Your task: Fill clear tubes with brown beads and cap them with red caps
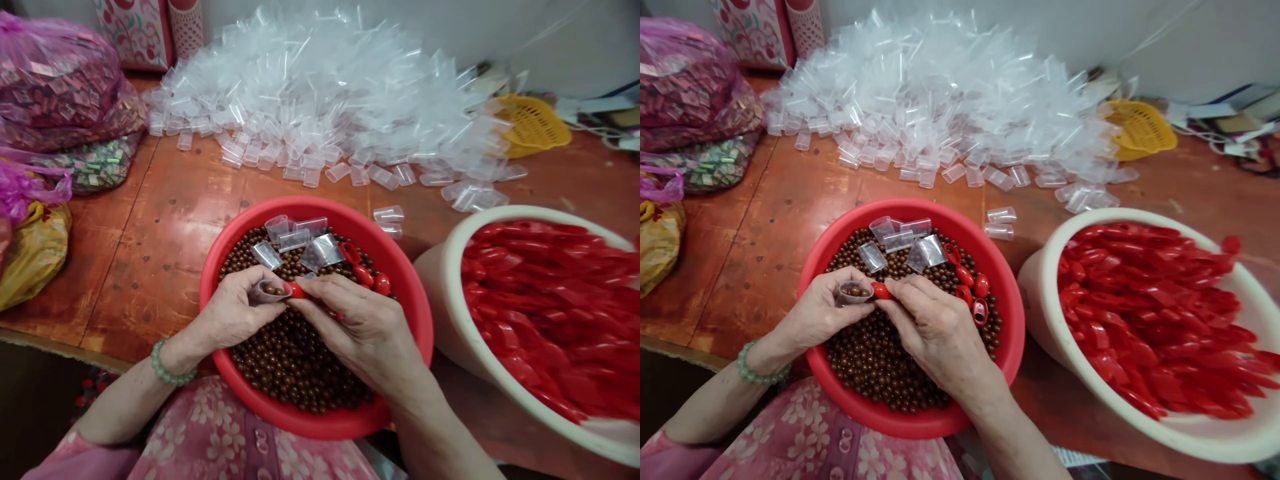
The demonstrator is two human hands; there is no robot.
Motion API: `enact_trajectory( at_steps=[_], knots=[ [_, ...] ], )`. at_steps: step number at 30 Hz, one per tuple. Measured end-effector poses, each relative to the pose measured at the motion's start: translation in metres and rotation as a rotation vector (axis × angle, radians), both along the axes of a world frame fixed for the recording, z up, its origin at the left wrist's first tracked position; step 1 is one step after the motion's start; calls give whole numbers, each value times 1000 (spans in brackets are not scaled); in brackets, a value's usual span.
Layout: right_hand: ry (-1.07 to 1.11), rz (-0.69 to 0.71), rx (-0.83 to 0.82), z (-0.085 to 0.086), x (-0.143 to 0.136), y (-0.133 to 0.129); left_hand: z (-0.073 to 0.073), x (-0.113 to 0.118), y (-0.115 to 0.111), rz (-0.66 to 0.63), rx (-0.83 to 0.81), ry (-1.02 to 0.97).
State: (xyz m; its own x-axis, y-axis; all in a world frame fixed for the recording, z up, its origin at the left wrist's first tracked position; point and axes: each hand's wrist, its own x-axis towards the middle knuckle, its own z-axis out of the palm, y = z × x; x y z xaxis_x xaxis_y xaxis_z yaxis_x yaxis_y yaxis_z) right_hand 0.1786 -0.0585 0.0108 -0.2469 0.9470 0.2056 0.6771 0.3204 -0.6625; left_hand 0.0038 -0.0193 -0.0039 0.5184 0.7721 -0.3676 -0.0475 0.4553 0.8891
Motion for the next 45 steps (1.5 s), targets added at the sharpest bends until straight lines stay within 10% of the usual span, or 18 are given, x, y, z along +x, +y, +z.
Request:
enact_trajectory(
  at_steps=[9,17,25,45],
  knots=[
    [27,25,-92,-16,-4,13,-12,-2,0,43,50,54],
    [459,-278,-116,-9,1,11,-5,-3,0,-1,-30,9],
    [277,19,83,-8,-15,19,-14,-1,-1,-112,95,-173],
    [73,173,18,1,-1,23,-20,-4,1,-269,25,-95]
  ],
)
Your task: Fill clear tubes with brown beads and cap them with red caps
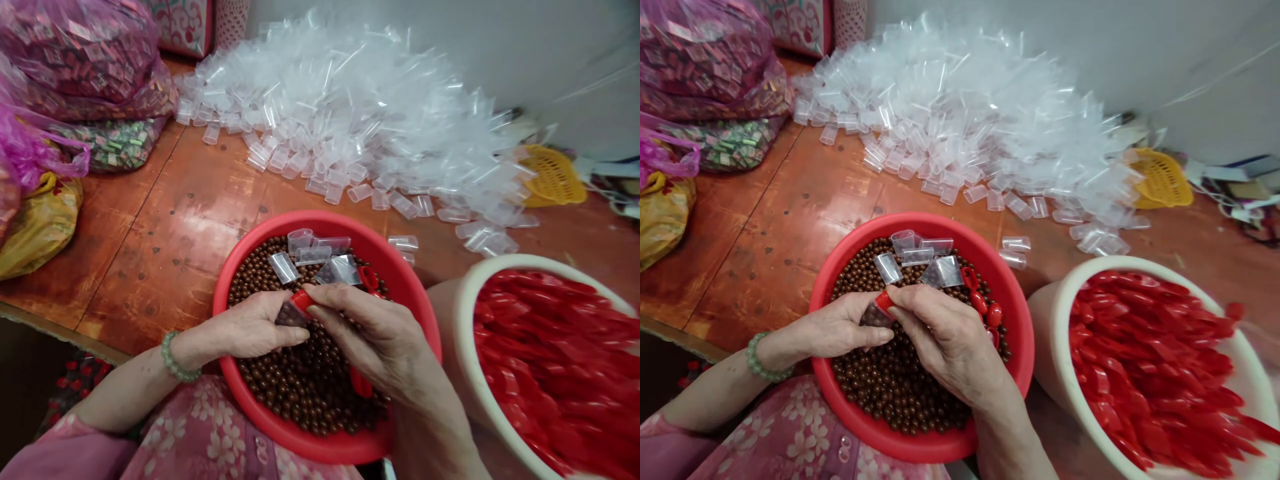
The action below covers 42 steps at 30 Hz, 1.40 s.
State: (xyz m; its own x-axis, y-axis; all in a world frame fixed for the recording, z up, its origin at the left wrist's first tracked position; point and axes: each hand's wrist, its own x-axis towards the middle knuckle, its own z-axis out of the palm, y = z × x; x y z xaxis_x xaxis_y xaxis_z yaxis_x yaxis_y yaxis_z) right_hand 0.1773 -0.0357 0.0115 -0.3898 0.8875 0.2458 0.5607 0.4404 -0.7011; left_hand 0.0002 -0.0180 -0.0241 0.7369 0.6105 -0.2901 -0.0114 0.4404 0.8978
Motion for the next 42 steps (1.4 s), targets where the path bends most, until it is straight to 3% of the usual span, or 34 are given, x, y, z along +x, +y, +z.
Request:
enact_trajectory(
  at_steps=[5,8,11,17,24,32,38,42],
  knots=[
    [-21,40,-55,0,0,2,1,0,1,-3,49,24],
    [-49,28,-40,0,0,-1,1,-1,0,-16,-25,14],
    [-161,30,25,-2,-3,-7,1,-2,-1,-7,-139,-81],
    [-428,2,254,-18,-19,-14,3,1,0,147,-273,-82],
    [-372,-60,450,-24,-24,-8,5,10,-1,180,-435,-272],
    [-355,-1,481,-22,-25,-5,4,5,-2,169,-415,-306],
    [-365,44,299,-20,-19,-7,2,10,-7,263,-511,-251],
    [-356,29,384,-25,-11,-10,5,27,-12,372,-564,-98]
  ],
)
